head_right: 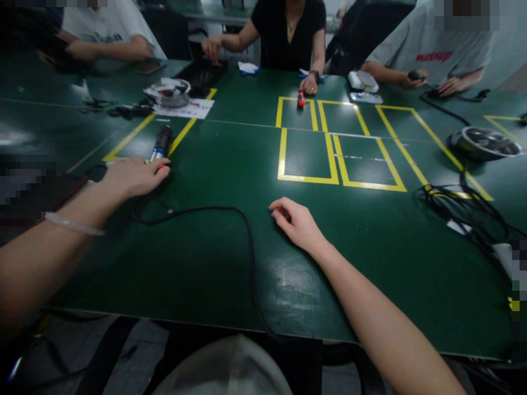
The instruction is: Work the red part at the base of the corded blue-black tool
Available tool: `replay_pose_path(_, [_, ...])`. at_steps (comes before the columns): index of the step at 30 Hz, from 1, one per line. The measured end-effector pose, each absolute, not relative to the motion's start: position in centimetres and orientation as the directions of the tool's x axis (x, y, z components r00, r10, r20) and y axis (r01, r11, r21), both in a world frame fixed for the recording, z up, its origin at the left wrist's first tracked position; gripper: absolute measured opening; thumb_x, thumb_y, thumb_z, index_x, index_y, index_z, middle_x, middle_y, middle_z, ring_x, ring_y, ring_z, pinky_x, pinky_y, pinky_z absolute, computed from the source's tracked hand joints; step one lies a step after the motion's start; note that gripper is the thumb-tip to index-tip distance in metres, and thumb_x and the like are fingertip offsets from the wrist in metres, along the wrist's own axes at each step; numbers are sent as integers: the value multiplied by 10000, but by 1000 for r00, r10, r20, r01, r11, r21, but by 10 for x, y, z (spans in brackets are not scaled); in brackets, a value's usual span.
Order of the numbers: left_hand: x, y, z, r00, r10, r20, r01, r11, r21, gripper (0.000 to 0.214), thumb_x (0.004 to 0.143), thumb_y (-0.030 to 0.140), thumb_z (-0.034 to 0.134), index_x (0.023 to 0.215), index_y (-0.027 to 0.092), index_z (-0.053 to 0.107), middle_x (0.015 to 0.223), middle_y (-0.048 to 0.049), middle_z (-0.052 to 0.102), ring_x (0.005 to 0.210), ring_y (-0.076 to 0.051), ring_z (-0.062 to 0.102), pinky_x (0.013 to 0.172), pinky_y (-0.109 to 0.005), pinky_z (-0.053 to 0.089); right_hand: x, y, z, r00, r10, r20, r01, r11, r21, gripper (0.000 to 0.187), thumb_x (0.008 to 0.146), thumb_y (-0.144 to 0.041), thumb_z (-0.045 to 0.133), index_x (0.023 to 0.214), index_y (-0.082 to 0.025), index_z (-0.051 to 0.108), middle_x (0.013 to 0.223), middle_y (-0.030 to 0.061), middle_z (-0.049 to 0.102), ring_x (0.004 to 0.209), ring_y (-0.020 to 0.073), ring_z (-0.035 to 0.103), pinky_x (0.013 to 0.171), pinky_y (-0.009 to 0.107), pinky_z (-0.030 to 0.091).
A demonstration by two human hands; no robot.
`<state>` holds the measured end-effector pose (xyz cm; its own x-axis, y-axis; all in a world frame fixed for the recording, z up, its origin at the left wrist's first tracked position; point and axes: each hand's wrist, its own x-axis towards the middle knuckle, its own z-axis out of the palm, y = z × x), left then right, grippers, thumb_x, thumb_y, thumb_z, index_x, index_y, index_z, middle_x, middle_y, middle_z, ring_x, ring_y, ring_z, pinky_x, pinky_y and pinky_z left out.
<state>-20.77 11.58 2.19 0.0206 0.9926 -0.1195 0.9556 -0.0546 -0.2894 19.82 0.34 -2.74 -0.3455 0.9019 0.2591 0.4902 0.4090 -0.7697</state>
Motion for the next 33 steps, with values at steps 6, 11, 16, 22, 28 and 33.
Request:
replay_pose_path(6, [-152,81,18,142,987,-80,937,-160,-310,679,983,584,166,1433,219,520,1039,-189,627,946,-345,608,806,-413,396,190,-2,-20,-294,893,342,458,446,-769,136,939,-218,537,1040,-214,629,1004,59,689,921,200,660,803,342,516])
replay_pose_path(11, [-93,48,15,312,950,11,906,-295,-302,617,1007,530,181,1353,224,591,1000,-166,658,918,-312,636,834,-407,400,185,-7,-16,-334,879,341,459,467,-756,145,948,-212,525,1053,-215,627,1003,60,690,909,197,660,815,347,519])
replay_pose_path(16, [-45,20,14,442,895,56,874,-416,-250,515,1012,484,275,1264,212,632,960,-151,670,912,-302,639,840,-402,410,185,-8,-17,-377,866,329,442,480,-758,188,939,-177,526,1103,-210,610,1007,61,681,922,193,652,812,339,517])
replay_pose_path(22, [-12,4,11,544,838,53,835,-533,-137,461,1001,491,353,1241,206,625,940,-136,649,907,-297,630,796,-388,436,184,-9,-13,-466,833,298,411,502,-761,268,936,-157,540,1193,-214,587,1046,65,648,911,180,630,748,304,526])
replay_pose_path(28, [-9,1,4,581,809,88,814,-575,-85,474,998,495,377,1320,210,577,962,-124,631,934,-287,608,821,-391,430,186,-7,-12,-538,793,288,379,532,-757,272,942,-142,524,1187,-223,607,1082,78,621,946,195,616,765,324,530])
replay_pose_path(33, [-21,5,4,623,779,75,782,-619,-68,545,997,542,351,1413,229,514,1047,-135,631,983,-295,591,863,-407,409,188,-7,-11,-550,790,270,366,518,-773,279,916,-122,545,1176,-203,608,1054,76,603,887,176,608,738,310,521])
